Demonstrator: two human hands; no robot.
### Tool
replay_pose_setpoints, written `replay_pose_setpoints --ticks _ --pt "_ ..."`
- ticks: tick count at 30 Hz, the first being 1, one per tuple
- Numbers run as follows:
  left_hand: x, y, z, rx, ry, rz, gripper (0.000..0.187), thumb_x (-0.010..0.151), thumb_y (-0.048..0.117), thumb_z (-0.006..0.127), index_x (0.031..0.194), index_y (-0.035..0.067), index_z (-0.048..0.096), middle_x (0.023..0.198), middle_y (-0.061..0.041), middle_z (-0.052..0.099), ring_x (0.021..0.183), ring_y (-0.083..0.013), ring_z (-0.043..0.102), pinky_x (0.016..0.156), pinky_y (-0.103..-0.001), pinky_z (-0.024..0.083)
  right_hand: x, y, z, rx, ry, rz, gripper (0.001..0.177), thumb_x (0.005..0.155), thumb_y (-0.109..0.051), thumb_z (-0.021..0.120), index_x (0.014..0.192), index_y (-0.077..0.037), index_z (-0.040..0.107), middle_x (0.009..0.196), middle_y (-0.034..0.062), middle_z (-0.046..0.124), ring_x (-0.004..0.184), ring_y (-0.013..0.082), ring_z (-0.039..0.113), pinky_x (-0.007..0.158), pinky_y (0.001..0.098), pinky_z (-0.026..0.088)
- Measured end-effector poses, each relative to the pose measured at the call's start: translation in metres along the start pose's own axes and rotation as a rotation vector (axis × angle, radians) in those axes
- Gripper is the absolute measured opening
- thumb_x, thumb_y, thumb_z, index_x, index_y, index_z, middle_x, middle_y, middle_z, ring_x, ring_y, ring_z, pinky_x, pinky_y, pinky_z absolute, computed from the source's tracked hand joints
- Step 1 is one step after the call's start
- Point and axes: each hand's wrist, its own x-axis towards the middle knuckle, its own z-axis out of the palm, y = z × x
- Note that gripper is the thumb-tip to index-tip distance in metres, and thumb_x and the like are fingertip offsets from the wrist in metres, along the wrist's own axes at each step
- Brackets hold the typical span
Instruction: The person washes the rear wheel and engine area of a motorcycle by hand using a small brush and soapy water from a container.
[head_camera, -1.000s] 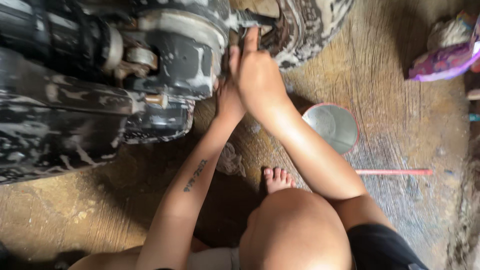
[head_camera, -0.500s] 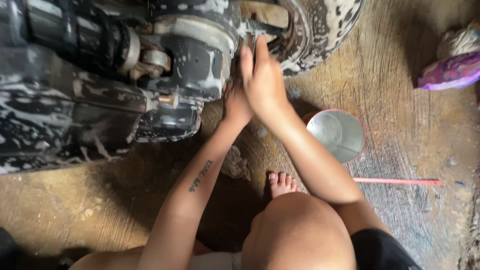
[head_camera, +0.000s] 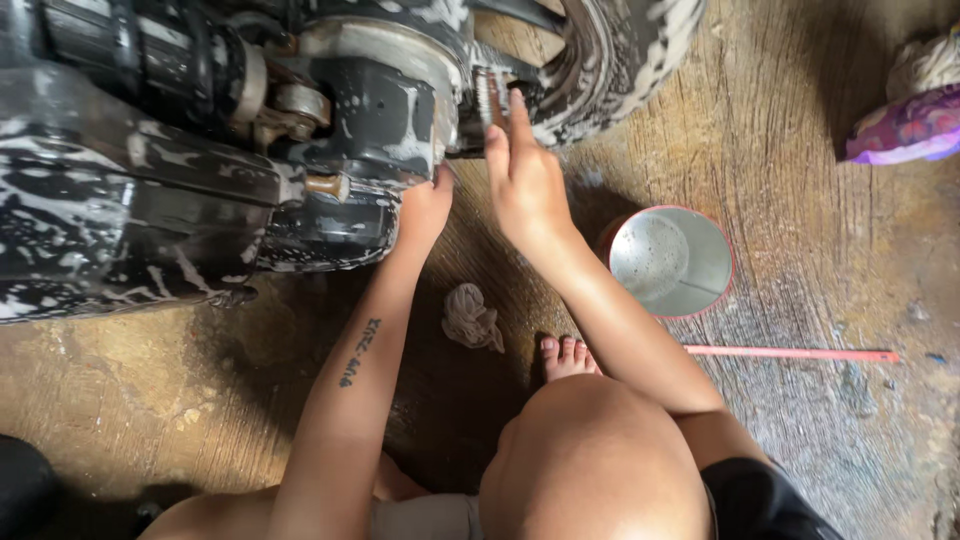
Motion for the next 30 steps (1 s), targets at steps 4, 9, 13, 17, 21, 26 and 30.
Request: replay_pose_setpoints --ticks 4,9,13,17,21,26,30 --pt "0.003 -0.01 -0.004 0.037 0.072 0.05 0.043 0.092 0.037 0.066 0.115 0.001 0.071 0.116 -0.021 0.072 0.104 -0.0421 0.067 0.092 -0.049 0.051 0.011 0.002 0.005 0.023 -0.045 0.025 0.058 0.11 -0.03 0.048 0.151 0.009 0.038 0.07 0.0233 0.067 0.066 0.0383 0.071 0.066 0.0462 0.054" --pt "0.011 -0.019 -0.003 0.165 0.05 0.06 0.047 0.093 0.039 0.067 0.123 0.003 0.069 0.126 -0.021 0.069 0.114 -0.0431 0.063 0.1 -0.049 0.047 0.013 -0.005 0.006 -0.003 -0.081 0.092 0.059 0.107 -0.034 0.048 0.15 0.006 0.042 0.074 0.027 0.068 0.071 0.0414 0.071 0.069 0.0467 0.054" --pt "0.003 -0.004 -0.008 -0.014 0.024 -0.036 0.044 0.095 0.036 0.065 0.123 0.003 0.069 0.125 -0.021 0.069 0.114 -0.0434 0.064 0.099 -0.049 0.048 0.011 0.0 0.006 -0.021 -0.053 -0.018 0.06 0.112 -0.036 0.046 0.151 0.009 0.041 0.089 0.0306 0.07 0.085 0.0452 0.071 0.076 0.0488 0.055" --pt "0.001 0.021 -0.001 -0.18 0.13 0.095 0.036 0.094 0.026 0.069 0.12 0.001 0.068 0.114 -0.023 0.071 0.107 -0.0446 0.065 0.096 -0.049 0.051 0.022 0.003 0.006 -0.15 -0.018 -0.092 0.06 0.112 -0.035 0.044 0.15 0.01 0.041 0.093 0.0345 0.068 0.083 0.049 0.069 0.074 0.0519 0.055" --pt "-0.004 0.025 0.015 -0.237 0.099 0.144 0.033 0.089 0.018 0.074 0.112 -0.001 0.061 0.101 -0.023 0.068 0.096 -0.0437 0.064 0.087 -0.049 0.051 0.043 -0.005 -0.002 -0.284 -0.119 0.039 0.058 0.116 -0.04 0.04 0.151 0.007 0.043 0.085 0.0274 0.072 0.08 0.0451 0.071 0.074 0.0519 0.057" --pt "-0.013 0.025 0.033 -0.264 0.012 0.259 0.028 0.087 0.011 0.071 0.11 -0.001 0.061 0.101 -0.022 0.067 0.094 -0.0433 0.065 0.082 -0.051 0.052 0.021 -0.019 -0.022 -0.435 -0.053 -0.131 0.067 0.11 -0.034 0.046 0.152 0.016 0.03 0.075 0.0304 0.067 0.062 0.0462 0.069 0.055 0.051 0.058" --pt "-0.014 0.042 0.023 -0.283 -0.143 0.353 0.034 0.09 0.005 0.062 0.123 0.0 0.063 0.119 -0.025 0.062 0.098 -0.041 0.067 0.082 -0.048 0.055 0.049 -0.024 -0.02 -0.376 -0.012 -0.078 0.057 0.118 -0.035 0.046 0.15 0.012 0.038 0.077 0.0262 0.068 0.074 0.0444 0.072 0.064 0.0498 0.061"
